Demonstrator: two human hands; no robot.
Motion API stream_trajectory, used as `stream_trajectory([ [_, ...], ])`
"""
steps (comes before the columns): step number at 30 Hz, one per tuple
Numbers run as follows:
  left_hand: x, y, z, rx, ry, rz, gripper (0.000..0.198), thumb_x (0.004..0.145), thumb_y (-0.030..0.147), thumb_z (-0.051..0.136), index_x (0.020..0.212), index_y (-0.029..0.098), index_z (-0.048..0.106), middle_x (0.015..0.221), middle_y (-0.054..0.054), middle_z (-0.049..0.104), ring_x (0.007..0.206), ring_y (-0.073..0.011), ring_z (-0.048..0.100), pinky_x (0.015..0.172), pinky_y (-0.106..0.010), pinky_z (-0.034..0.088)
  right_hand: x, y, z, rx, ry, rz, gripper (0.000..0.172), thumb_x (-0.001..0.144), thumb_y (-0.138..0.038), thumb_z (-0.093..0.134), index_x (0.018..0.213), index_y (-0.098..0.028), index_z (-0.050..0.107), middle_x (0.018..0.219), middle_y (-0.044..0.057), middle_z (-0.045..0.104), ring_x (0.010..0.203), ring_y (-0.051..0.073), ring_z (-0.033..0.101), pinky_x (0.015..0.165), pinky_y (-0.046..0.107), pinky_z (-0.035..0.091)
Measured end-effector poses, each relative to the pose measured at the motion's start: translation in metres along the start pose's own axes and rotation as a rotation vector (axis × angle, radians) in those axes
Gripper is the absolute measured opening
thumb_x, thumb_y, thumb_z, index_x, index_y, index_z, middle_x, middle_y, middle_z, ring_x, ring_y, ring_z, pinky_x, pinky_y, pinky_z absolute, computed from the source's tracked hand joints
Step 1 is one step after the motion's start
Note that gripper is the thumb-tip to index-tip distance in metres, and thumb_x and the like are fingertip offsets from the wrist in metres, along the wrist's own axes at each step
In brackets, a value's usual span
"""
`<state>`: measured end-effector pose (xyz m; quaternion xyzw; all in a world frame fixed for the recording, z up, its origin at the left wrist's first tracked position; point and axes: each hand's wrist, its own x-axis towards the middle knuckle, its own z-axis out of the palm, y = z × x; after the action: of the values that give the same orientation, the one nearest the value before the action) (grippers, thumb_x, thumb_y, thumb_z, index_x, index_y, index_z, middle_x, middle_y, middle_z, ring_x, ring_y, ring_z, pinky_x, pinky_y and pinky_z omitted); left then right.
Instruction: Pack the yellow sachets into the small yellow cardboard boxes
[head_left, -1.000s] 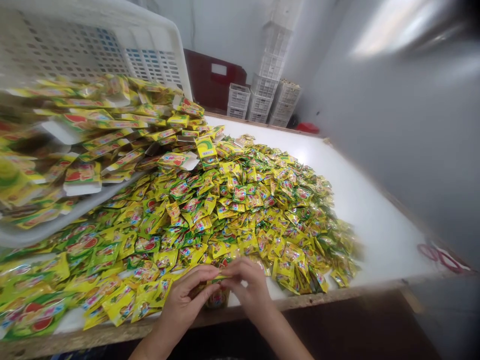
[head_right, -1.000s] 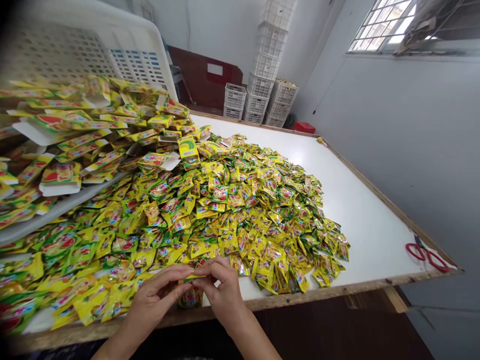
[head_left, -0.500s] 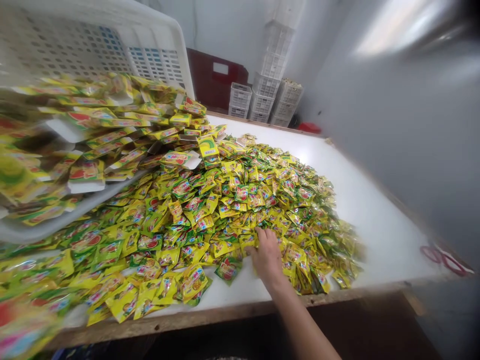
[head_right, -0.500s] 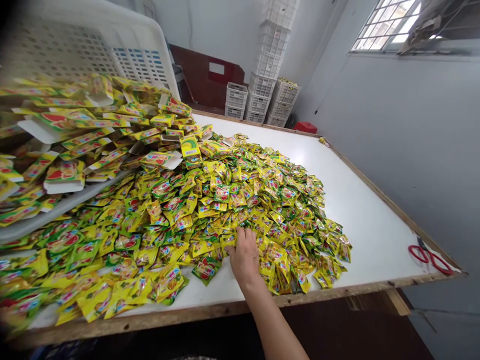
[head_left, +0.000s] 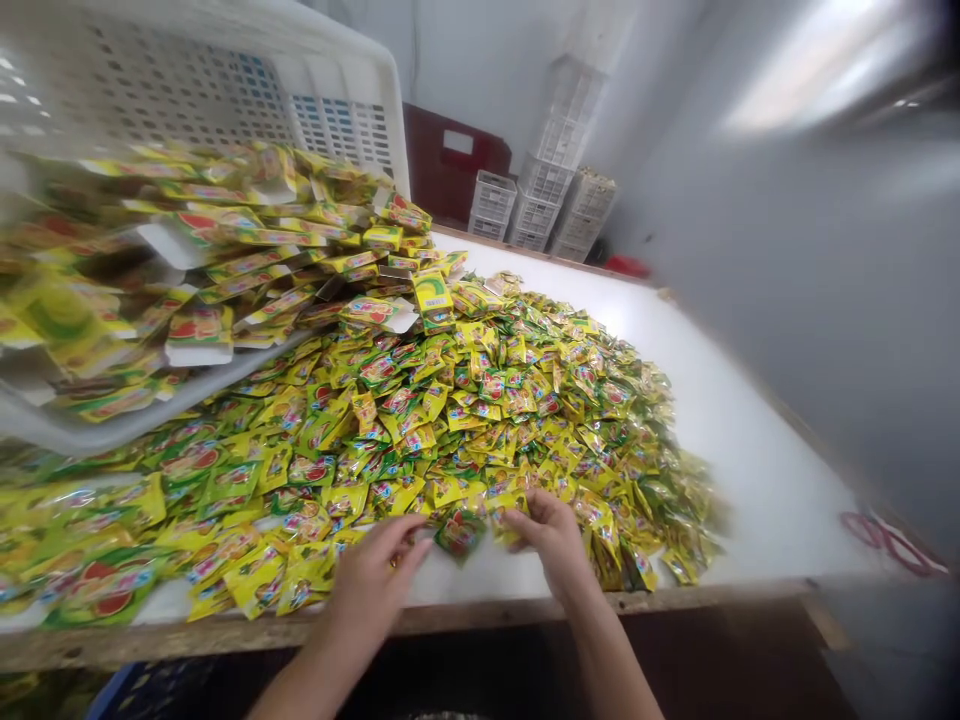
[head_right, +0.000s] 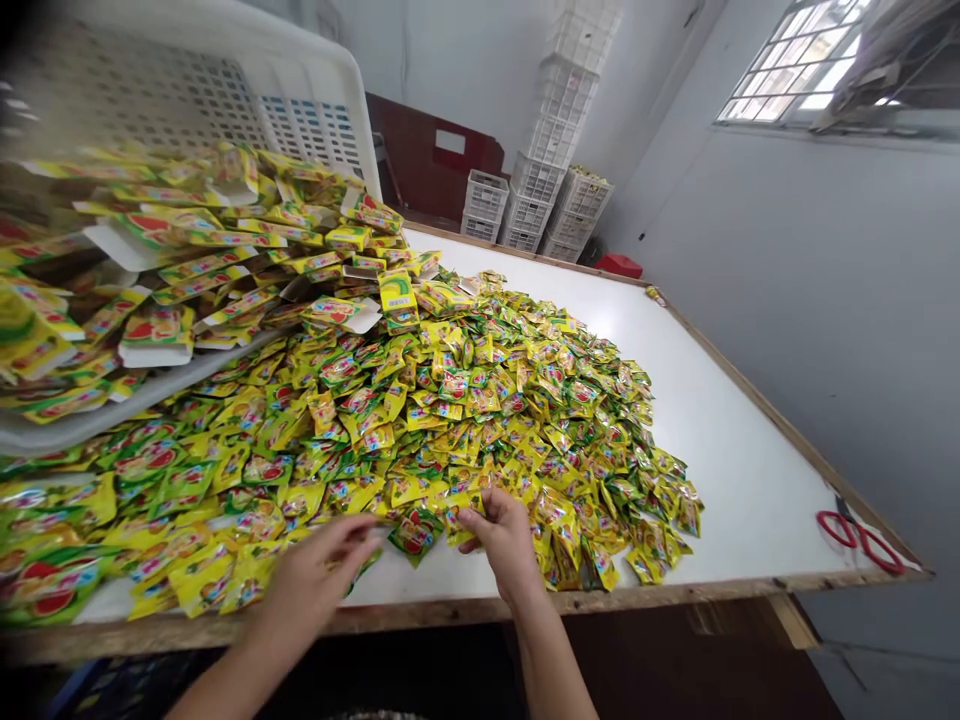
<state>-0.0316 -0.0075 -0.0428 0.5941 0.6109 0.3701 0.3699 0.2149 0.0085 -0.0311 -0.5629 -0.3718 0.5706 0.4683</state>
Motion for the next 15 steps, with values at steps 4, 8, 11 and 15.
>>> stream_trajectory([
  [4, 0.026, 0.024, 0.056, 0.025, -0.078, -0.006, 0.011, 0.071, 0.023, 0.069, 0.082, 0.023, 0.067, 0.081, -0.005, 0.068, 0.093, -0.0279, 0.062, 0.082, -0.036, 0.047, -0.004, 0.017, 0.002, 0.02, 0.104, 0.009, 0.049, 0.06, -0.053, 0.083, 0.084, -0.014, 0.063, 0.074, 0.004, 0.067, 0.064, 0.018, 0.063, 0.046, 0.026, 0.054],
  [8, 0.025, 0.025, 0.053, -0.083, -0.154, -0.113, 0.016, 0.077, 0.034, 0.066, 0.073, 0.021, 0.057, 0.065, 0.001, 0.06, 0.068, -0.0193, 0.062, 0.063, -0.028, 0.049, -0.007, 0.032, 0.009, 0.018, 0.178, -0.001, 0.047, 0.062, -0.055, 0.081, 0.082, -0.016, 0.063, 0.064, 0.0, 0.063, 0.058, 0.016, 0.059, 0.043, 0.023, 0.051],
  [11, 0.019, 0.025, 0.043, -0.336, -0.239, -0.265, 0.026, 0.079, 0.044, 0.064, 0.08, 0.02, 0.054, 0.069, 0.002, 0.062, 0.066, -0.0173, 0.065, 0.056, -0.025, 0.051, -0.011, 0.031, 0.022, 0.083, 0.074, -0.002, 0.044, 0.068, -0.052, 0.078, 0.09, -0.016, 0.067, 0.069, 0.002, 0.064, 0.062, 0.017, 0.06, 0.048, 0.025, 0.053],
  [15, 0.021, 0.026, 0.043, -0.461, -0.253, -0.332, 0.028, 0.072, 0.041, 0.071, 0.078, 0.02, 0.053, 0.065, 0.005, 0.058, 0.054, -0.0131, 0.059, 0.048, -0.023, 0.049, -0.017, 0.023, 0.039, 0.13, -0.032, -0.013, 0.042, 0.083, -0.057, 0.062, 0.089, -0.017, 0.069, 0.072, 0.003, 0.064, 0.062, 0.017, 0.059, 0.05, 0.026, 0.05],
])
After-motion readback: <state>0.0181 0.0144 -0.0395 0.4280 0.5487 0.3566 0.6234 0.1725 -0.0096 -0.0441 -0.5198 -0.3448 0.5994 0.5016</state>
